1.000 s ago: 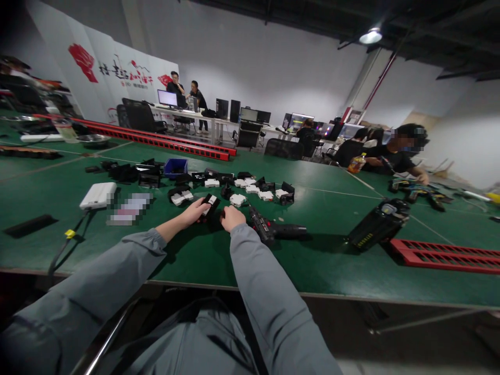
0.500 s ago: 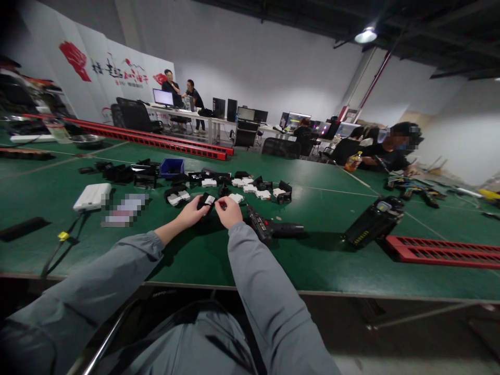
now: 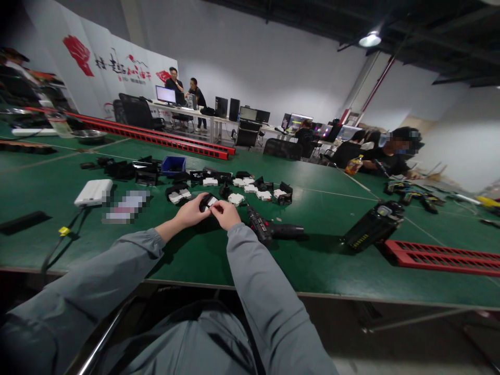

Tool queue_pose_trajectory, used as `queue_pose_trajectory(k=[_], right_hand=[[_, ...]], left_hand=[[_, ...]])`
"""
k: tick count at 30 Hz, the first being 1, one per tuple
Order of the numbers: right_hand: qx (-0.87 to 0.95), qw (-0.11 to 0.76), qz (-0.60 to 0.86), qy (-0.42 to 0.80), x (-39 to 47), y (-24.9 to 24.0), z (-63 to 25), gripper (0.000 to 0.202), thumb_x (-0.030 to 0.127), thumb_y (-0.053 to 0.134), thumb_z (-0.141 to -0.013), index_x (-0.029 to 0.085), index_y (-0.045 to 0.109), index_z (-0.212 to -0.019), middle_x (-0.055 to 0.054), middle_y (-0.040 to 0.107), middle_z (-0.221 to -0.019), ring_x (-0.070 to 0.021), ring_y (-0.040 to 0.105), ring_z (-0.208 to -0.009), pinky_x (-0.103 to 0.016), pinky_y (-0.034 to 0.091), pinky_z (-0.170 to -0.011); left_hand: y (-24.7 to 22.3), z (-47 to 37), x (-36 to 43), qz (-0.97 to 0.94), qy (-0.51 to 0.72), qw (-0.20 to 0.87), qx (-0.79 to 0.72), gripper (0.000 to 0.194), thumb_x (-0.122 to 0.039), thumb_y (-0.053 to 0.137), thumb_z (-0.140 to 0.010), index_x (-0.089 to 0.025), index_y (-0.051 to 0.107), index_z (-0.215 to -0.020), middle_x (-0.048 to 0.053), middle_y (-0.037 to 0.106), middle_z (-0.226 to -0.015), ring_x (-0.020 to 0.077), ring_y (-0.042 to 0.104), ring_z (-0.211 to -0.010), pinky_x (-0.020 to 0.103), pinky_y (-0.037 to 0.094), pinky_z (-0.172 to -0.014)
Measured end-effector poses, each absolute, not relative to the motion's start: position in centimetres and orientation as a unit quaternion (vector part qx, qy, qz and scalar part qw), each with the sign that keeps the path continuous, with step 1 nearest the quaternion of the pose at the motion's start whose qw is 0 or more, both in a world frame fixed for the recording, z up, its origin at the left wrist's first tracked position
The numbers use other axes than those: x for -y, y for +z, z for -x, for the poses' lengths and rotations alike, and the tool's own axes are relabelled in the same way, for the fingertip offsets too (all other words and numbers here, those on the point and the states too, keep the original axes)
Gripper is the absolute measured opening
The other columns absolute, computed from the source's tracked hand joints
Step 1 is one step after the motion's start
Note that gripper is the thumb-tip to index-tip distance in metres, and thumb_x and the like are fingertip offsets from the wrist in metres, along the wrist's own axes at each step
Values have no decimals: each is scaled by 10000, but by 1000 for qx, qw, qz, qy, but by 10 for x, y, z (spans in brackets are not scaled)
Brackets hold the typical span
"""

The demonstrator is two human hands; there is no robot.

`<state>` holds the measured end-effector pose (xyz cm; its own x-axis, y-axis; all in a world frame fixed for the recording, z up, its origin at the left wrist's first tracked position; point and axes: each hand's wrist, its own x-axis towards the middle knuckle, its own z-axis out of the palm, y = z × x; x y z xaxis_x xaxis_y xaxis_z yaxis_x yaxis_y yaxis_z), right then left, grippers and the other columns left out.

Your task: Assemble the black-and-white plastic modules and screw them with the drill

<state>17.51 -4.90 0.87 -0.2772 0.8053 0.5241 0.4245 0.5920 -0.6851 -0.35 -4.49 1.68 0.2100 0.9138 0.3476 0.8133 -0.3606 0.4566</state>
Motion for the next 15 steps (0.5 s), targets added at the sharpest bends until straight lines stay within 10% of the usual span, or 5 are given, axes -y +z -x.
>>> queue_pose_trajectory(k=[15], right_hand=[[823, 389, 393, 127, 51, 15, -179, 133, 268, 568, -882, 181, 669, -880, -39, 653, -849, -158, 575, -762, -279, 455, -740]], left_hand=[[22, 5, 49, -786, 244, 53, -565, 735, -528, 554, -794, -213, 360, -1429, 129, 644, -1223, 315, 651, -1035, 364, 494, -809]])
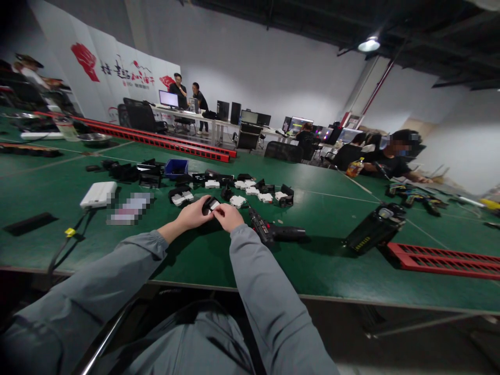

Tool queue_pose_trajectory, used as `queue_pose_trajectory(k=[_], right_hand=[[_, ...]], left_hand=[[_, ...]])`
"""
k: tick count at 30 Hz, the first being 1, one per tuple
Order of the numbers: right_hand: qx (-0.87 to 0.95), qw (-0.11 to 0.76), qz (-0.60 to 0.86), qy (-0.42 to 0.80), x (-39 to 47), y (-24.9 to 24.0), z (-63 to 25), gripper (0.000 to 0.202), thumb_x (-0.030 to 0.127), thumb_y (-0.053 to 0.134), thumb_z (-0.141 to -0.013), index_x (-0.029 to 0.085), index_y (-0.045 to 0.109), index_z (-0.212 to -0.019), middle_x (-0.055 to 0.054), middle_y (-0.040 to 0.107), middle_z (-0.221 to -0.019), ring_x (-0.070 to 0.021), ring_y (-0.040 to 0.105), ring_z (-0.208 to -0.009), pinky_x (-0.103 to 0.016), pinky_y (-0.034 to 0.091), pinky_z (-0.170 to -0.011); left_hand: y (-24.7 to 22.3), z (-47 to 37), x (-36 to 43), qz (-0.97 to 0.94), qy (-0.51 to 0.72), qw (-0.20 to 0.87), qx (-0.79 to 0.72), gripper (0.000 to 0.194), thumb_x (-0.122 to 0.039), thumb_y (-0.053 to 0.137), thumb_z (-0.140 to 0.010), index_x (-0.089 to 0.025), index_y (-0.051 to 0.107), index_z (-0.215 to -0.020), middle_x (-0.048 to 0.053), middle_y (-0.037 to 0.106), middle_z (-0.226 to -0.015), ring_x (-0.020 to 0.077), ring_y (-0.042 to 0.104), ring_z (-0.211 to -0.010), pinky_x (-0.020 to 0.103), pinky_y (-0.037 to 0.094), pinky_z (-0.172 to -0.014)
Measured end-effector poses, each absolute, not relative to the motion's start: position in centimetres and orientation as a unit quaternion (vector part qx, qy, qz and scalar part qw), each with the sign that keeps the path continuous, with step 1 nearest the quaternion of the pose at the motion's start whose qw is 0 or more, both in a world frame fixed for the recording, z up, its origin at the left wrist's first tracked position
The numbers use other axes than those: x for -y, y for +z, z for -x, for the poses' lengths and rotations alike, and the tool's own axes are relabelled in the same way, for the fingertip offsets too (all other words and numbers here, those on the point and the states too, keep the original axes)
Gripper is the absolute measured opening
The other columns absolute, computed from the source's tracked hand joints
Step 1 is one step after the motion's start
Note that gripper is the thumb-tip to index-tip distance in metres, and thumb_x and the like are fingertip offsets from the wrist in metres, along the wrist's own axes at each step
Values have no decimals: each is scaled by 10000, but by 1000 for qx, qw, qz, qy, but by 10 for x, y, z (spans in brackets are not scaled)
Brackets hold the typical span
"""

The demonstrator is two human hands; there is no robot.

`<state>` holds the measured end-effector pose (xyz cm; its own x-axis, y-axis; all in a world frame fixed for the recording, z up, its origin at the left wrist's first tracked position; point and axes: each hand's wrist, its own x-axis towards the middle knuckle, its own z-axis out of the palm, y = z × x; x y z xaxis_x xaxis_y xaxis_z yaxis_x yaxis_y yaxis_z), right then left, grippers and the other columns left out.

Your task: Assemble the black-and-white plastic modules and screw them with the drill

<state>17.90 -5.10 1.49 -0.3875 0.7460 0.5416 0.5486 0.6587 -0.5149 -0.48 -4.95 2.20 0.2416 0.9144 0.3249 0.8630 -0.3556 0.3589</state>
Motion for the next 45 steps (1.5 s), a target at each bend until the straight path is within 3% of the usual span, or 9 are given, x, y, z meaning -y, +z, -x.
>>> queue_pose_trajectory(k=[45], right_hand=[[818, 362, 433, 111, 53, 14, -183, 114, 328, 582, -884, 228, 637, -889, -6, 660, -826, -159, 592, -750, -265, 442, -721]], left_hand=[[28, 7, 55, -798, 226, 34, -558, 750, -510, 582, -772, -235, 369, -1436, 129, 587, -1310, 324, 629, -1065, 370, 478, -837]])
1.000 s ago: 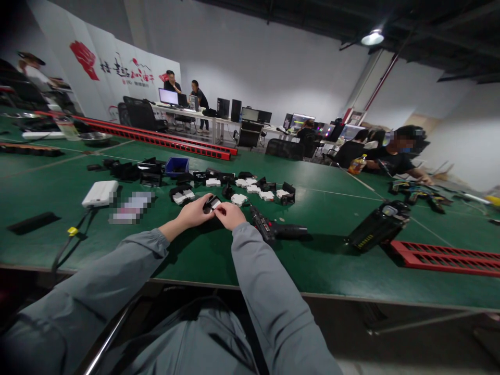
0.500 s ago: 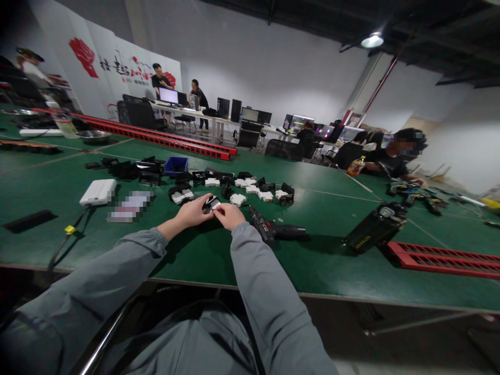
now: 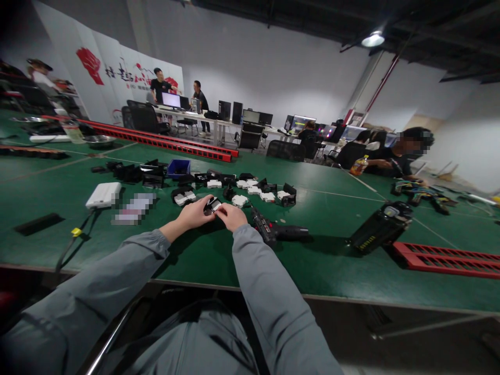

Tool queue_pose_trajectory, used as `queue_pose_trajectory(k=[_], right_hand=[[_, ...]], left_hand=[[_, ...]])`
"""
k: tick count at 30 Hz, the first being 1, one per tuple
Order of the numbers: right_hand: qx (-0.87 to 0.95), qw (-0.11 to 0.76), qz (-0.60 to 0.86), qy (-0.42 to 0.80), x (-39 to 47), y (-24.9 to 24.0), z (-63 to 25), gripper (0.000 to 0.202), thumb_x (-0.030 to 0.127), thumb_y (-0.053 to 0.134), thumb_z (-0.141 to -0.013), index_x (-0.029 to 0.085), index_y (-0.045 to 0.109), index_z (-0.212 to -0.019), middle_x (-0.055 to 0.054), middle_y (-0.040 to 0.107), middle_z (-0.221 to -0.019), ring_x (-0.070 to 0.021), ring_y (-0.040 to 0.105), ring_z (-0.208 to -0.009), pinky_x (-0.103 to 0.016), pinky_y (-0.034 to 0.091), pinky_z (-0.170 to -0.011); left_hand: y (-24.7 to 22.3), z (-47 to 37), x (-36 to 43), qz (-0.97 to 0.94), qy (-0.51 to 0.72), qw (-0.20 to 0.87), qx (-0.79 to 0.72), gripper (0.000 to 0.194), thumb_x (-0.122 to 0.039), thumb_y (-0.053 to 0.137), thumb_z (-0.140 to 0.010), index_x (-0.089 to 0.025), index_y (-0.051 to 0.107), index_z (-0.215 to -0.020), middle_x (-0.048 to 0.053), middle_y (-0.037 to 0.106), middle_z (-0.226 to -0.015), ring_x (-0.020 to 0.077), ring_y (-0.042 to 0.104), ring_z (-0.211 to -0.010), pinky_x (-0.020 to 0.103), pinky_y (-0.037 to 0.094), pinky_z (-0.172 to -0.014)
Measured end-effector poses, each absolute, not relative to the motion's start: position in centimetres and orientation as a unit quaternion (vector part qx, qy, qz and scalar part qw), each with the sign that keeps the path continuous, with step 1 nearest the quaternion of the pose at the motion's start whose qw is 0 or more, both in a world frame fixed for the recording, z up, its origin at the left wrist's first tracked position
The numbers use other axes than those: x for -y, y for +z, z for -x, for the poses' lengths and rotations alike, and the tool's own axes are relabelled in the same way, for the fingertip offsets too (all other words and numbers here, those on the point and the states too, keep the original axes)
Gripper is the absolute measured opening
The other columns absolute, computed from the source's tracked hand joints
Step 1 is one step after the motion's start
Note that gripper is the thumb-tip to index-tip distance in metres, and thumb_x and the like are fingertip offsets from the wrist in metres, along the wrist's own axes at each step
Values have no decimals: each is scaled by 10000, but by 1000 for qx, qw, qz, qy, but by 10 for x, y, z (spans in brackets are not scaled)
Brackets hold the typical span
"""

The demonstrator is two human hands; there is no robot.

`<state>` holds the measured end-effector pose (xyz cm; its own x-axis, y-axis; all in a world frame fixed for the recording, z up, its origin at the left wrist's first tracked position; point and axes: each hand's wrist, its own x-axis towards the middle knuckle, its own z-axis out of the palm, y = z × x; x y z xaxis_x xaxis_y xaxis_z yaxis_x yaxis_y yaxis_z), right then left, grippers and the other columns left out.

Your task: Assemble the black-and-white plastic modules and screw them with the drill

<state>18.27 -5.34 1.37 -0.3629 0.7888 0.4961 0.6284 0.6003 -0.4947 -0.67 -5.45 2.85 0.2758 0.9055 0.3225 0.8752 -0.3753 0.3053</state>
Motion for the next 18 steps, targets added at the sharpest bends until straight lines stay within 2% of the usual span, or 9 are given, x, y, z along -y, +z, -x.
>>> queue_pose_trajectory(k=[8, 11, 14, 18], right_hand=[[819, 363, 428, 117, 56, 14, -181, 131, 360, 583, -881, 237, 626, -863, 8, 654, -795, -150, 585, -716, -254, 427, -685], [803, 374, 452, 105, 58, 15, -181, 186, 422, 613, -852, 239, 618, -821, 16, 634, -740, -148, 570, -678, -256, 412, -650], [765, 419, 471, 126, 57, 15, -180, 299, 522, 597, -838, 229, 594, -776, 24, 595, -668, -142, 546, -628, -256, 408, -614], [676, 501, 475, 256, 50, 13, -177, 446, 601, 380, -914, 219, 532, -740, 30, 537, -616, -114, 493, -513, -244, 407, -516]], left_hand=[[27, 6, 54, -808, 217, 27, -548, 775, -519, 582, -763, -229, 354, -1445, 136, 549, -1358, 340, 614, -1097, 381, 484, -838], [26, 5, 54, -802, 228, 40, -551, 764, -506, 594, -759, -231, 365, -1434, 137, 575, -1325, 338, 625, -1076, 384, 485, -840], [23, 1, 52, -777, 274, 102, -557, 717, -478, 606, -763, -220, 396, -1399, 124, 649, -1196, 309, 654, -1010, 369, 495, -824], [17, -6, 46, -701, 393, 262, -534, 543, -447, 558, -816, -179, 478, -1281, 99, 678, -1084, 230, 672, -876, 329, 531, -740]])
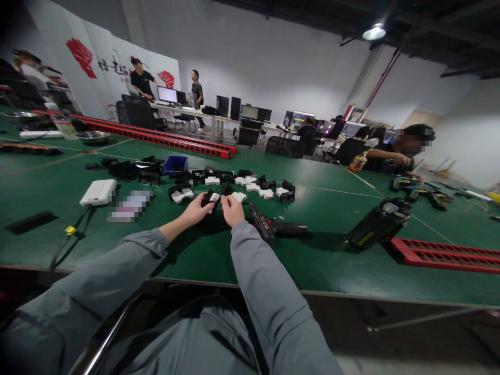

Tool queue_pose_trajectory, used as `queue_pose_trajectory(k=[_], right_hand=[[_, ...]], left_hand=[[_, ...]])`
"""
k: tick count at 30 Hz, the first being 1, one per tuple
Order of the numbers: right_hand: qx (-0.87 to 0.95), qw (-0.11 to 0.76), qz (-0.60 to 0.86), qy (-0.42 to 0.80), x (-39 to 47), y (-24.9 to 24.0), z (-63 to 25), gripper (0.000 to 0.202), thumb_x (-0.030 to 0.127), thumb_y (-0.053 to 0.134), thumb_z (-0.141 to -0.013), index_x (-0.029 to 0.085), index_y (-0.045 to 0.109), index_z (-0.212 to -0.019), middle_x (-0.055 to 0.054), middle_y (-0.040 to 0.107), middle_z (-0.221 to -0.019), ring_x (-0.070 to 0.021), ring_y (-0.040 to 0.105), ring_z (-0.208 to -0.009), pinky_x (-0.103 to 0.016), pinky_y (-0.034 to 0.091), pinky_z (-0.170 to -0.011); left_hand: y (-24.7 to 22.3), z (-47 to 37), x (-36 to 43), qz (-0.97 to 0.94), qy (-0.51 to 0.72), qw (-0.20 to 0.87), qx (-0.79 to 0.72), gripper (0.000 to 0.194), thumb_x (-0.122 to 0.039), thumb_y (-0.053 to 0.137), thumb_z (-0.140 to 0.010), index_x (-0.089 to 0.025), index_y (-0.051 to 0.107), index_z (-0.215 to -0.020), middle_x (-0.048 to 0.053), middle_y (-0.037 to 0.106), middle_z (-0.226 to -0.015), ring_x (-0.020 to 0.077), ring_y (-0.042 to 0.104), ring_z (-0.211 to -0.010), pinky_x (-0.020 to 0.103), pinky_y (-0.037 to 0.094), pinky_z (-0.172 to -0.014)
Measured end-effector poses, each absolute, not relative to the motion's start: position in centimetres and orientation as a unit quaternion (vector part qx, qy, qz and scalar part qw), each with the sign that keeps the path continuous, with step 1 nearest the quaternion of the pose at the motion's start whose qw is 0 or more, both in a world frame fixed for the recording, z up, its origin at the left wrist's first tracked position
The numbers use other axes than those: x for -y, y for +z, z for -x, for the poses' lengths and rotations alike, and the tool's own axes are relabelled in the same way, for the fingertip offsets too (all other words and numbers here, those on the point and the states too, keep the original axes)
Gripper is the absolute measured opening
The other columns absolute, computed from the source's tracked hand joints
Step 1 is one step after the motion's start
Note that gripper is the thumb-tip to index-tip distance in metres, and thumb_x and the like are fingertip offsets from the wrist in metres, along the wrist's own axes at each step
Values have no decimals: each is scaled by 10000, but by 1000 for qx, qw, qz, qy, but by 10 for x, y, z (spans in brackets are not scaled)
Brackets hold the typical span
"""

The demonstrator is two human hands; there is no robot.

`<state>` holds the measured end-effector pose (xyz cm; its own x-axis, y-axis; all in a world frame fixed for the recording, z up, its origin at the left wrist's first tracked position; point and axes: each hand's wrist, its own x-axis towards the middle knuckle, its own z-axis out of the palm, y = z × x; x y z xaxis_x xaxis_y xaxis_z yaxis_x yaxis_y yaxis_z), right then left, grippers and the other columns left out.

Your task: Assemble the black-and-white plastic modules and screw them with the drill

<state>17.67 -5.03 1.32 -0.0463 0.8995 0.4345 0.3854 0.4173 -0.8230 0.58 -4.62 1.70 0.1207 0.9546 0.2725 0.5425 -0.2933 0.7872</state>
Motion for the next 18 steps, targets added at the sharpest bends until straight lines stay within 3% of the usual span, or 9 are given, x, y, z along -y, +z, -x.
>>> queue_pose_trajectory(k=[3, 7, 12, 18], right_hand=[[643, 496, 457, 363, 47, 11, -174, 454, 620, 380, -900, 217, 506, -733, 40, 507, -591, -96, 447, -426, -235, 374, -424], [676, 456, 425, 392, 48, 6, -169, 443, 618, 417, -885, 213, 526, -741, 45, 493, -573, -94, 454, -434, -226, 376, -415], [695, 447, 409, 387, 49, 2, -165, 375, 567, 476, -877, 218, 520, -748, 56, 493, -556, -95, 458, -433, -226, 362, -409], [661, 427, 385, 483, 47, 6, -170, 356, 557, 556, -816, 212, 501, -747, 66, 513, -574, -82, 470, -424, -212, 376, -407]], left_hand=[[14, -8, 43, -642, 446, 368, -503, 457, -430, 510, -851, -165, 496, -1223, 99, 666, -1061, 188, 657, -773, 288, 534, -605], [13, -8, 43, -622, 459, 405, -489, 429, -405, 518, -845, -170, 494, -1203, 75, 656, -974, 147, 618, -656, 239, 481, -493], [12, -9, 45, -639, 449, 409, -472, 423, -398, 528, -834, -169, 499, -1189, 61, 656, -953, 142, 614, -675, 249, 497, -553], [10, -6, 46, -644, 441, 456, -427, 430, -417, 535, -844, -176, 471, -1195, 36, 610, -903, 140, 593, -695, 239, 492, -531]])
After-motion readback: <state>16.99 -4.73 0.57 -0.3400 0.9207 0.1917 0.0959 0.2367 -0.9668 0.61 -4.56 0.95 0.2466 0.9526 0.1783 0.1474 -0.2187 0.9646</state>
